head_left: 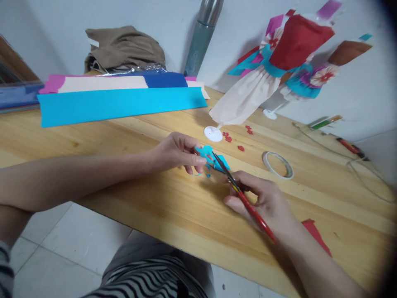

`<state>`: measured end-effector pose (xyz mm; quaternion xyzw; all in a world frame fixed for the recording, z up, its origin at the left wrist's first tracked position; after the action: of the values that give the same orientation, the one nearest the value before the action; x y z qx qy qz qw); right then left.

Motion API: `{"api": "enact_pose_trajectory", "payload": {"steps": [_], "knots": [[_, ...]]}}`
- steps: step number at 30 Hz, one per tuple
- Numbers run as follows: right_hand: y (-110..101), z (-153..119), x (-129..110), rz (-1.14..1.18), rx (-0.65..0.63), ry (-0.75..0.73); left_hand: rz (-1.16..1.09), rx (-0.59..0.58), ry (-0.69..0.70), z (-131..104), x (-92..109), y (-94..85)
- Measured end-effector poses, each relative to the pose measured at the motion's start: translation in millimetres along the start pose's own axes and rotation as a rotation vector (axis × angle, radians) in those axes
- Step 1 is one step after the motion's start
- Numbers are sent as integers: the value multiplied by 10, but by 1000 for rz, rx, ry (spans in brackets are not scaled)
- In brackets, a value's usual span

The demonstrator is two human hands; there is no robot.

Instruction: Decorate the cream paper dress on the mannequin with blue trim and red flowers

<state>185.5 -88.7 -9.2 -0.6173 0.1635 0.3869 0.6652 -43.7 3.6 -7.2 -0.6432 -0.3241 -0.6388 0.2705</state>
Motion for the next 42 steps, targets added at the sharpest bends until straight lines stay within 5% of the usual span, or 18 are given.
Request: {"api": "enact_pose_trajectory", "payload": {"steps": [7,15,42], "knots": [[40,79,8,246,324,67,39,-54,-27,-4,-3,39],[211,190,-120,551,260,48,126,-219,-88,-26,-29,121],[148,232,-176,707,147,294,249,-210,-148,-73,73,116]]}}
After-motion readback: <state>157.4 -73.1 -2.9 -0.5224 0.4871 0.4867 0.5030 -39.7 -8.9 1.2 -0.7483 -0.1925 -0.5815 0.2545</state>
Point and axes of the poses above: each hand's wrist, its own z-axis towards the middle knuckle, its own y-axis out of the palm, x = y × z, the point moved 1 cm from there along z, towards the middle knuckle, and after that the axes turned 3 degrees about x, right-handed, at the moved point
